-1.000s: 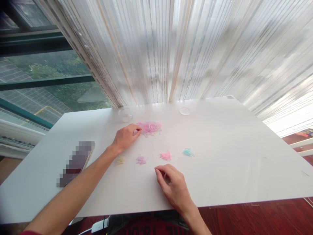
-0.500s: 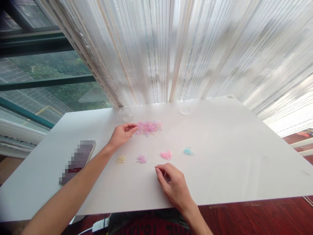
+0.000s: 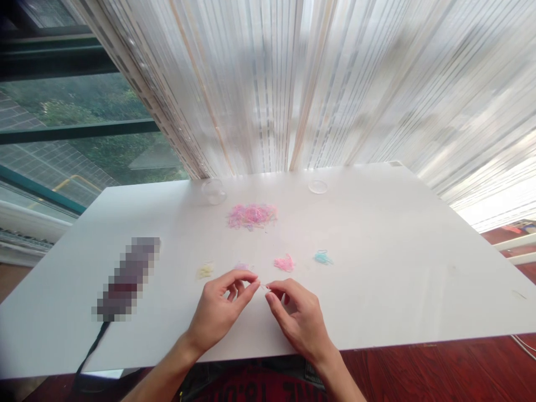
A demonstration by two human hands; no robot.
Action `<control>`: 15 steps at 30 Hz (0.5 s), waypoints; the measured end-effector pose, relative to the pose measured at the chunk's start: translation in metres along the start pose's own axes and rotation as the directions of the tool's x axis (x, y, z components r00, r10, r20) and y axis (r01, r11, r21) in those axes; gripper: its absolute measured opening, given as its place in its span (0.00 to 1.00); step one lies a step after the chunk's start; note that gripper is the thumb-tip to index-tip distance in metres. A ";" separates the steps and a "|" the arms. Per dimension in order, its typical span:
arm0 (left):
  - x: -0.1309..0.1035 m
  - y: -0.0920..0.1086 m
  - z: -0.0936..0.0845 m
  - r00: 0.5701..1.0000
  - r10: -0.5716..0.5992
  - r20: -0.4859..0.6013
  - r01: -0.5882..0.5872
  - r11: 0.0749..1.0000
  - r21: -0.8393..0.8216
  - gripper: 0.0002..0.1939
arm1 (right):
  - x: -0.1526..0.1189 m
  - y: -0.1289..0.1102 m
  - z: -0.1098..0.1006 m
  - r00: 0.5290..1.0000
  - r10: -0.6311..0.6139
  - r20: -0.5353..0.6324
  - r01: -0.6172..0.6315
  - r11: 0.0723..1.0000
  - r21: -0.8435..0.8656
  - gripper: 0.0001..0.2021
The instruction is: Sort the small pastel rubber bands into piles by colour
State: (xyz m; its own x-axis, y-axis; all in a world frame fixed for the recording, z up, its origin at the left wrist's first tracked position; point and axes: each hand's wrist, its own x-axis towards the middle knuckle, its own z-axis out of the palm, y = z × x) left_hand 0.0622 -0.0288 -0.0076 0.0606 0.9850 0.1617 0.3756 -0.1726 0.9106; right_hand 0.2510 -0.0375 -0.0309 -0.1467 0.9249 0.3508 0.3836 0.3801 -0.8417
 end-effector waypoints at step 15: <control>-0.016 -0.016 0.002 0.987 -0.138 0.078 0.146 0.982 -0.116 0.09 | 0.002 0.000 0.002 0.999 0.036 0.017 -0.036 0.999 -0.033 0.09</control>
State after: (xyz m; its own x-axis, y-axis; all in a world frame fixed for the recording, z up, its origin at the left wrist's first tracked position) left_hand 0.0571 -0.0419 -0.0259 0.0799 0.9968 0.0046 0.2706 -0.0262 0.9623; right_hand 0.2493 -0.0359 -0.0312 -0.1484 0.9381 0.3128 0.4186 0.3462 -0.8396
